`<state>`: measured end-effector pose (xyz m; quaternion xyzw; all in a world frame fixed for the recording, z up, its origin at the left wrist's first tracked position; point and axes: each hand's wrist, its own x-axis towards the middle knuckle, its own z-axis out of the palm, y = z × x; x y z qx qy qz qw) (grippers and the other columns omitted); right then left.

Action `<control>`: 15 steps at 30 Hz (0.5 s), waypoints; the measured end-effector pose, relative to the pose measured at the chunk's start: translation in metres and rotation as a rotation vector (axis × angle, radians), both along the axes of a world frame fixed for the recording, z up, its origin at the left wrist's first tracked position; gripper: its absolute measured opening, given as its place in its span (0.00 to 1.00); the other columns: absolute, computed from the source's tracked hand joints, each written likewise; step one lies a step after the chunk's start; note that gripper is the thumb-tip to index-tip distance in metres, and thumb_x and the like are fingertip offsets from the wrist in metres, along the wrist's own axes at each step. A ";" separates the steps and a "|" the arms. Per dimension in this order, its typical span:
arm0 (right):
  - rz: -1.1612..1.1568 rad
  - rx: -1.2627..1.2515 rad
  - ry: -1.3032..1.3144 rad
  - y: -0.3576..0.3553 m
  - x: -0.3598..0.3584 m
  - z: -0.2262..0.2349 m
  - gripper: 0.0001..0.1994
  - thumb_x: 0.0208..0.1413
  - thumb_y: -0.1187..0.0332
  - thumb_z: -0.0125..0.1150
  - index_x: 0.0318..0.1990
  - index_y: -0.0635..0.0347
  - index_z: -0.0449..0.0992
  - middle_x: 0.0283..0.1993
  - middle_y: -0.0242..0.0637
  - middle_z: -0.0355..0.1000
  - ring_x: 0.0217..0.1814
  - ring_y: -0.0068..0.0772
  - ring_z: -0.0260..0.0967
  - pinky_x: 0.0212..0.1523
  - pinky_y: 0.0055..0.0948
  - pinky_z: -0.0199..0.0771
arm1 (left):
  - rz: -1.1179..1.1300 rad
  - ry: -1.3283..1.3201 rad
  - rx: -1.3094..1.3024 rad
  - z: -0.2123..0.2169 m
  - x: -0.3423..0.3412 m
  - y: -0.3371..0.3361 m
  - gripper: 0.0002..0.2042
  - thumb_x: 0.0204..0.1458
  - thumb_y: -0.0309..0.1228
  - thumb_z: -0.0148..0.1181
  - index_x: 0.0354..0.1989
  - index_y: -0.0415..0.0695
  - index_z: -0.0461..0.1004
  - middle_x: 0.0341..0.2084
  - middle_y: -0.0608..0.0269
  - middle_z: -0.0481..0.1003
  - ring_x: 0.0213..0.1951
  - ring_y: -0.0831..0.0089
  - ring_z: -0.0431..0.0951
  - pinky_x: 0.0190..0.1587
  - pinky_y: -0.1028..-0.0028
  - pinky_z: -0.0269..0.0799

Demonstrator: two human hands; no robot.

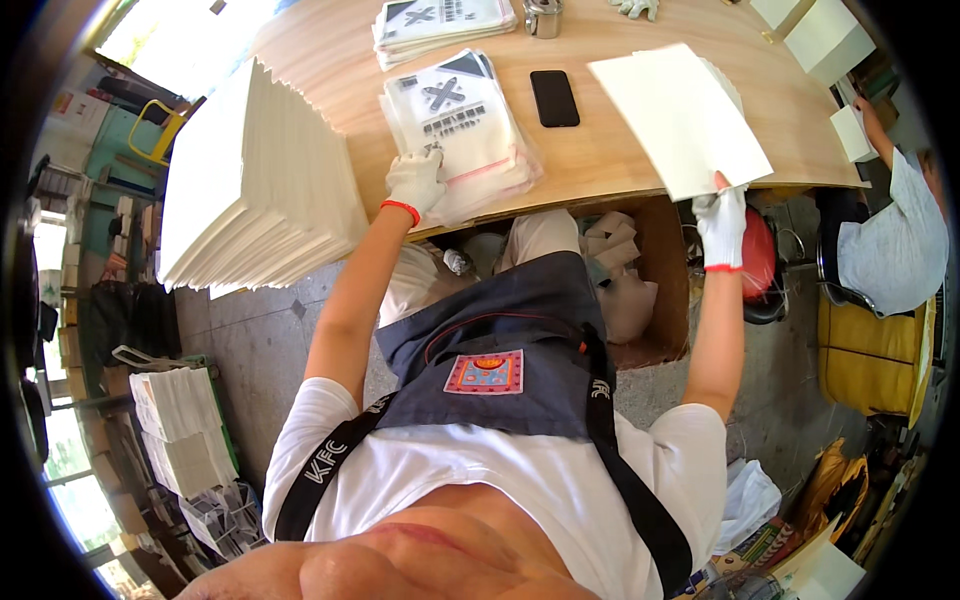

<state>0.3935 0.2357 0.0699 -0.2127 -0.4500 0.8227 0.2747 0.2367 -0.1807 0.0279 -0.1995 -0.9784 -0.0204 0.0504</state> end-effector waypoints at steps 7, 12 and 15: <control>0.619 -0.045 -0.075 -0.100 0.024 -0.007 0.24 0.50 0.65 0.55 0.52 0.71 0.61 0.47 0.44 0.70 0.44 0.31 0.72 0.40 0.27 0.76 | 0.030 -0.074 0.078 -0.011 -0.019 -0.008 0.16 0.40 0.34 0.58 0.41 0.52 0.70 0.40 0.62 0.72 0.42 0.61 0.73 0.39 0.63 0.72; 0.862 -0.199 -0.158 -0.126 0.034 -0.041 0.24 0.50 0.65 0.56 0.53 0.68 0.62 0.40 0.39 0.72 0.27 0.21 0.72 0.18 0.16 0.69 | -0.025 -0.007 0.024 -0.016 -0.014 -0.006 0.13 0.41 0.29 0.54 0.39 0.53 0.70 0.40 0.65 0.72 0.42 0.63 0.73 0.39 0.63 0.72; 0.790 -0.317 -0.166 -0.137 0.036 -0.064 0.21 0.51 0.67 0.55 0.52 0.67 0.62 0.34 0.35 0.72 0.17 0.15 0.66 0.10 0.12 0.61 | -0.015 0.013 0.096 -0.014 -0.017 -0.008 0.10 0.42 0.27 0.52 0.35 0.53 0.70 0.38 0.67 0.72 0.42 0.63 0.73 0.38 0.63 0.72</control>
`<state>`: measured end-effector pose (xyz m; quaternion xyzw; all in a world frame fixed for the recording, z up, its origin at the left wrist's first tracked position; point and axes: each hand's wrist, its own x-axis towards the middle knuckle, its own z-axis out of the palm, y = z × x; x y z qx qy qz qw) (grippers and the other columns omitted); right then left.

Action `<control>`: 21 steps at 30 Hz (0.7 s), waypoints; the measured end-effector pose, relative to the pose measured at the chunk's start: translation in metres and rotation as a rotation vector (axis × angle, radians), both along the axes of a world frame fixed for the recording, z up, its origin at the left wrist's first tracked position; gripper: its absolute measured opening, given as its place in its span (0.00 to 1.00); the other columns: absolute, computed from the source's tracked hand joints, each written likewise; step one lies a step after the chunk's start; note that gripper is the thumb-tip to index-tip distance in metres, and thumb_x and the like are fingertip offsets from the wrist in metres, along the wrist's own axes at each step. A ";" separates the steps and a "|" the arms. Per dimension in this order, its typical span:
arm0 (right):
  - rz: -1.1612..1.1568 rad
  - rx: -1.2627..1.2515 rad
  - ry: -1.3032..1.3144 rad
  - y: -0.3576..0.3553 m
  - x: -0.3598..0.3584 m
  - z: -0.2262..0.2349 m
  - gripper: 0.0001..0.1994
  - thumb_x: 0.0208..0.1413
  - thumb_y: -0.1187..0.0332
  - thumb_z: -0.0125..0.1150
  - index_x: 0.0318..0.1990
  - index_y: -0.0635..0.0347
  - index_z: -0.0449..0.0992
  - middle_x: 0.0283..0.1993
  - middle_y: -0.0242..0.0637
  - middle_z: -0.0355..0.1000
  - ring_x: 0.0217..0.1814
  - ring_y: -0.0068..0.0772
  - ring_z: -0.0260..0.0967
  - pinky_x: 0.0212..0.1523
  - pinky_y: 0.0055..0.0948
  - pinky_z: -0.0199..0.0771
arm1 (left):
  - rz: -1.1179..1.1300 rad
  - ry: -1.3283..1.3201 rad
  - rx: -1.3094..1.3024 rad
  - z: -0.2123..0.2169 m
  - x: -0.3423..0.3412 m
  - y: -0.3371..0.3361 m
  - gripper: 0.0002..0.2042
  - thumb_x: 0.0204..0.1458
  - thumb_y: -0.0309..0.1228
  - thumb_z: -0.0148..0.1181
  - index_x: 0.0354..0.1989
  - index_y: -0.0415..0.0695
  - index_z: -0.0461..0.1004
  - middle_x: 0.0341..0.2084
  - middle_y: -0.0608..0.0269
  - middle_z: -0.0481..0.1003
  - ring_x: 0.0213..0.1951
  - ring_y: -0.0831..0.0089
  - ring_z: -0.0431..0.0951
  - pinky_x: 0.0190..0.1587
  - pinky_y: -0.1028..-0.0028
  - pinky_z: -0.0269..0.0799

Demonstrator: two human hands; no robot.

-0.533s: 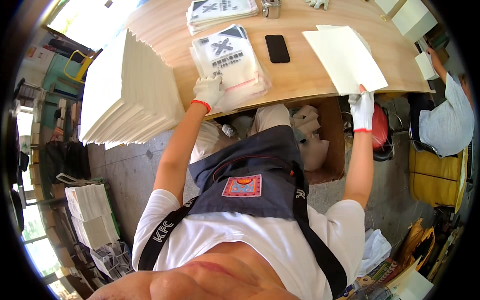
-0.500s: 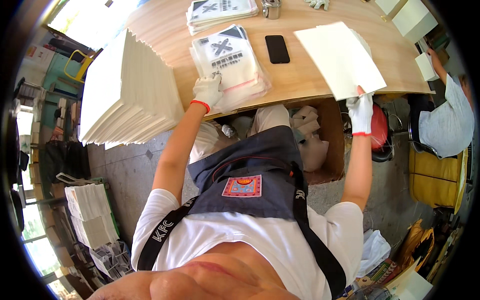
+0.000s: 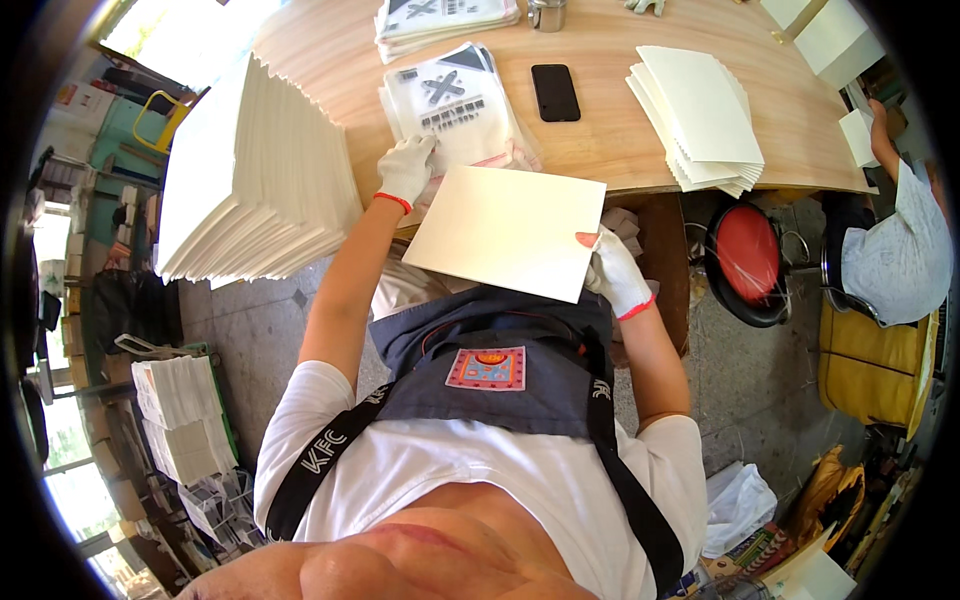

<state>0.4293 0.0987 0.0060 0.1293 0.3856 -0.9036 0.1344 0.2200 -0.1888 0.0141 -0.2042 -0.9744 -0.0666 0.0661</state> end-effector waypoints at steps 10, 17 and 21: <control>-0.343 -0.015 -0.106 -0.044 0.006 -0.006 0.16 0.54 0.74 0.47 0.52 0.56 0.61 0.37 0.35 0.68 0.22 0.21 0.67 0.10 0.16 0.59 | 0.063 0.150 0.301 -0.004 0.006 -0.016 0.06 0.43 0.26 0.53 0.30 0.51 0.72 0.32 0.67 0.73 0.35 0.66 0.74 0.36 0.67 0.70; -0.449 -0.037 -0.103 -0.054 0.001 0.007 0.16 0.55 0.72 0.48 0.53 0.60 0.62 0.43 0.38 0.69 0.28 0.22 0.71 0.15 0.14 0.65 | 0.014 0.096 0.684 -0.004 0.009 -0.021 0.07 0.45 0.20 0.50 0.31 0.44 0.72 0.31 0.61 0.73 0.27 0.67 0.74 0.30 0.72 0.68; -0.525 0.047 -0.135 -0.071 -0.002 0.029 0.17 0.56 0.71 0.48 0.53 0.61 0.62 0.43 0.38 0.69 0.27 0.20 0.70 0.15 0.12 0.64 | -0.054 0.109 0.656 -0.007 0.009 -0.027 0.08 0.47 0.21 0.49 0.32 0.47 0.72 0.33 0.64 0.74 0.29 0.63 0.74 0.30 0.70 0.68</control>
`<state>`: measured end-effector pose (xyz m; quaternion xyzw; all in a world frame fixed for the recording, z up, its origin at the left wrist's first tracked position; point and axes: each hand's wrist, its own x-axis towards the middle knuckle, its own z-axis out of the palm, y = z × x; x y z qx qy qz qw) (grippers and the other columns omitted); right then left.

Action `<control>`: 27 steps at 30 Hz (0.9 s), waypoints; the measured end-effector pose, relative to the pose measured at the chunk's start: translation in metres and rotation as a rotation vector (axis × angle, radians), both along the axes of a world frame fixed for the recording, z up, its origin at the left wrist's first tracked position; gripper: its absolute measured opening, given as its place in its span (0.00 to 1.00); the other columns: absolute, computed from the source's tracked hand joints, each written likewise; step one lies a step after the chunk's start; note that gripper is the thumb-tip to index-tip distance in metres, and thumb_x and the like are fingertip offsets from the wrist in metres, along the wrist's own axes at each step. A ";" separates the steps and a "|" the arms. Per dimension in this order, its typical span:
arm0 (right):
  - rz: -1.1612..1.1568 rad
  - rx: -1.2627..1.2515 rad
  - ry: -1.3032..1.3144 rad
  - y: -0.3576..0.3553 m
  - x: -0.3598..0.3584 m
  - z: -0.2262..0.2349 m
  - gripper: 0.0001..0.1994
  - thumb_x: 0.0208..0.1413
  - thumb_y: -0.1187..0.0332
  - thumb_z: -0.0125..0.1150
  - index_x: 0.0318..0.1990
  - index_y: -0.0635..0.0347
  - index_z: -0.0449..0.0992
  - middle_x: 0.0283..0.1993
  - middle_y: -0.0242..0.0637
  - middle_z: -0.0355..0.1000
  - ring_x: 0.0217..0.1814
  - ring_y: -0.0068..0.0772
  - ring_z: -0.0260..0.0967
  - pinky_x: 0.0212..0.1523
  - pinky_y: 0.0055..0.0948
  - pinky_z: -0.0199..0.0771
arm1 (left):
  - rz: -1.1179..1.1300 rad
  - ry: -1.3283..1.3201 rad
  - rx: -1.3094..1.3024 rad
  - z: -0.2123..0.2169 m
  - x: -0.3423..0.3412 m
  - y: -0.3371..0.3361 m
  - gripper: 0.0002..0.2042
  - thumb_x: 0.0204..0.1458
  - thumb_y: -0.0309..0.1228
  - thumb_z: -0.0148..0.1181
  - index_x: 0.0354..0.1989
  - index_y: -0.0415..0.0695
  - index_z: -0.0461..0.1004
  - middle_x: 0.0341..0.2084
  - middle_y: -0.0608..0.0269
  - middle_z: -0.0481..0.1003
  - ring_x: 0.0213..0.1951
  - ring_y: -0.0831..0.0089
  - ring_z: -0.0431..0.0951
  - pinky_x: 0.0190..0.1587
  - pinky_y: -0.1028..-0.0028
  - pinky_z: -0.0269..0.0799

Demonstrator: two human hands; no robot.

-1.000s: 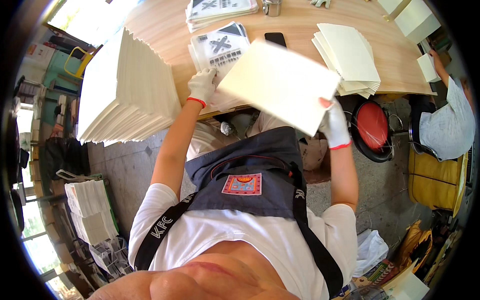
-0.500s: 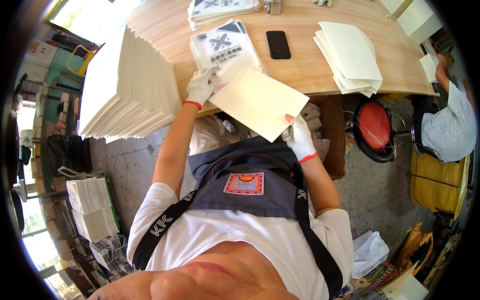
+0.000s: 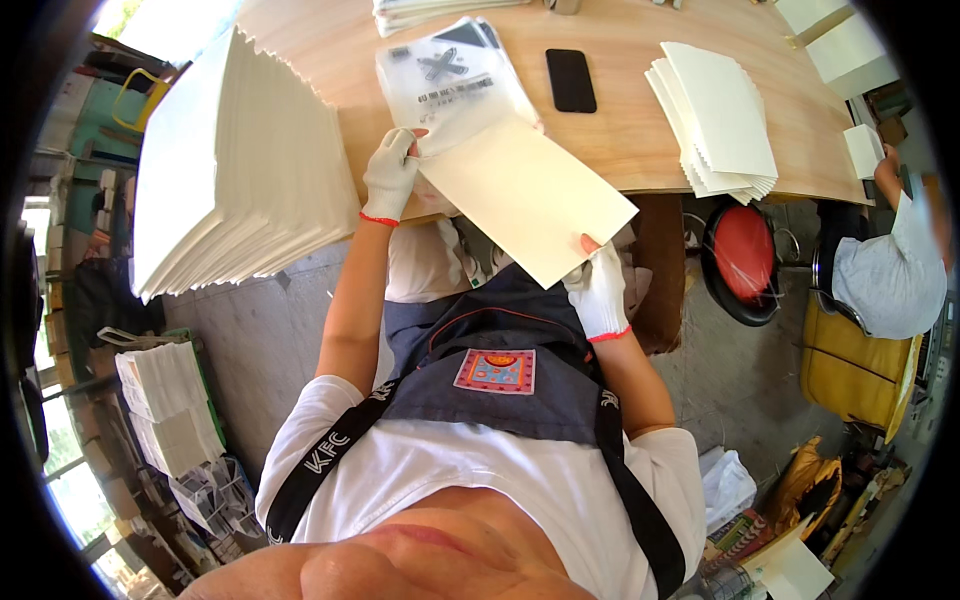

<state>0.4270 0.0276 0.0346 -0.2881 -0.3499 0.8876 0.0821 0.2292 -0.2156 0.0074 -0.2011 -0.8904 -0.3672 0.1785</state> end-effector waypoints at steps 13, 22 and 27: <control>0.061 0.085 -0.075 -0.020 -0.004 0.009 0.21 0.57 0.68 0.49 0.58 0.60 0.58 0.48 0.35 0.67 0.38 0.20 0.67 0.29 0.17 0.67 | -0.083 -0.213 0.147 -0.005 0.009 0.000 0.13 0.42 0.16 0.50 0.36 0.45 0.75 0.34 0.62 0.74 0.30 0.67 0.74 0.31 0.73 0.68; 0.006 -0.012 -0.075 -0.063 -0.014 0.030 0.19 0.58 0.67 0.49 0.57 0.54 0.60 0.46 0.29 0.68 0.32 0.15 0.67 0.17 0.15 0.63 | 0.062 -0.523 0.958 0.005 0.044 0.035 0.37 0.49 0.17 0.50 0.64 0.49 0.37 0.49 0.56 0.66 0.46 0.67 0.71 0.44 0.73 0.71; 0.182 -0.018 0.021 -0.056 -0.010 0.032 0.17 0.58 0.68 0.49 0.55 0.54 0.61 0.43 0.30 0.69 0.26 0.19 0.67 0.17 0.16 0.64 | -0.191 -0.826 1.639 -0.043 0.042 0.048 0.26 0.52 0.25 0.53 0.60 0.41 0.54 0.47 0.54 0.68 0.46 0.67 0.71 0.45 0.73 0.71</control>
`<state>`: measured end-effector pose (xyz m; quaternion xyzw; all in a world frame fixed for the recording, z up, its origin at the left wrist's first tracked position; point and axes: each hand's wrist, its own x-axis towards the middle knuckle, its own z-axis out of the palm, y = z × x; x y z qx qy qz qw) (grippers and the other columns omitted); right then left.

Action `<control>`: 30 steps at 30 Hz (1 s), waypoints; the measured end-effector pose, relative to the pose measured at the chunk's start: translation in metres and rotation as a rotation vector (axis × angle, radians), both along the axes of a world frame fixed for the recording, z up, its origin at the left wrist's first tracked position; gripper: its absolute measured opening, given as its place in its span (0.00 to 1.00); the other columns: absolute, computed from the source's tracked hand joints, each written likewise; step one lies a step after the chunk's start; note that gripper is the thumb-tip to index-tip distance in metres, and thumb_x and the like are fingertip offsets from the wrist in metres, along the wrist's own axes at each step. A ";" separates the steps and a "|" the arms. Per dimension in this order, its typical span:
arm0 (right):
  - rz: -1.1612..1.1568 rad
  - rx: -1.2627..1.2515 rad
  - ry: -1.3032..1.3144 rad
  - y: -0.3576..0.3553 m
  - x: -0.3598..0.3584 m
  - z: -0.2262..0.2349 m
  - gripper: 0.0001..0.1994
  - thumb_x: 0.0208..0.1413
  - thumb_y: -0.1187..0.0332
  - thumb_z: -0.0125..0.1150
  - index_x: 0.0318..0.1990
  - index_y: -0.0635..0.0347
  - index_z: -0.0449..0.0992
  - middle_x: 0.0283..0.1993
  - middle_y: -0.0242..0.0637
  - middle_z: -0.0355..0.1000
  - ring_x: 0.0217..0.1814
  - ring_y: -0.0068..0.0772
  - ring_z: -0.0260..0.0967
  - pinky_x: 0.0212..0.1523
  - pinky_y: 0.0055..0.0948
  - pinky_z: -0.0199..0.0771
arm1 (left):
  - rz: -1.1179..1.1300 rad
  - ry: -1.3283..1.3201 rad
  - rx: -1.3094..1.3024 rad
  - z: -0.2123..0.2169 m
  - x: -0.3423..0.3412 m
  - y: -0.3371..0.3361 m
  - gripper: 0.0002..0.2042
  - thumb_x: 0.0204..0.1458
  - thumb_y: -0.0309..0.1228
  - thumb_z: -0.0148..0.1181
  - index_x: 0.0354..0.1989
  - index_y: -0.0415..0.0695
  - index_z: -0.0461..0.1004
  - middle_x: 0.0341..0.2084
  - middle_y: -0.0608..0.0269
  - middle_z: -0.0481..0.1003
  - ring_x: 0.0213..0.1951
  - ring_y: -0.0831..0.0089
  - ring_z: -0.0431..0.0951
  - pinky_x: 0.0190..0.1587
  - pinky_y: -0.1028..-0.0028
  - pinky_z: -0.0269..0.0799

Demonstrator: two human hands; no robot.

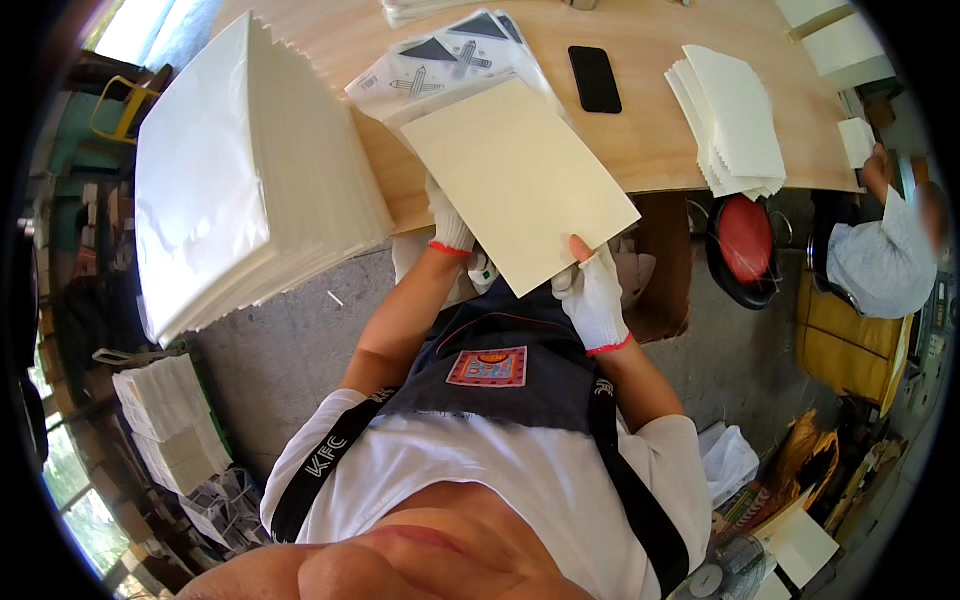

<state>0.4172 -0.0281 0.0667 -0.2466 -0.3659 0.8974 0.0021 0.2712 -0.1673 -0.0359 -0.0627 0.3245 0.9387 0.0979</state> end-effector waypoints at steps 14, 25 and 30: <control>0.232 -0.200 -0.300 -0.006 0.019 -0.081 0.12 0.61 0.67 0.43 0.50 0.63 0.63 0.43 0.47 0.71 0.39 0.43 0.73 0.39 0.37 0.79 | -0.120 0.136 -0.429 -0.104 0.111 0.010 0.18 0.54 0.32 0.53 0.51 0.38 0.65 0.46 0.54 0.70 0.46 0.65 0.72 0.42 0.70 0.73; 0.272 -0.411 -0.096 -0.006 -0.056 -0.107 0.21 0.64 0.59 0.32 0.57 0.64 0.57 0.52 0.53 0.65 0.50 0.51 0.68 0.51 0.43 0.72 | -0.371 -0.350 -0.310 -0.028 0.091 -0.006 0.11 0.56 0.29 0.44 0.45 0.40 0.66 0.36 0.57 0.73 0.35 0.65 0.77 0.35 0.66 0.78; 0.659 0.486 0.074 0.001 -0.043 -0.071 0.14 0.60 0.64 0.43 0.49 0.57 0.68 0.32 0.41 0.75 0.31 0.35 0.74 0.26 0.30 0.73 | -0.307 -0.313 -0.413 -0.004 0.103 -0.033 0.20 0.54 0.40 0.53 0.48 0.36 0.63 0.40 0.52 0.72 0.35 0.64 0.76 0.33 0.69 0.76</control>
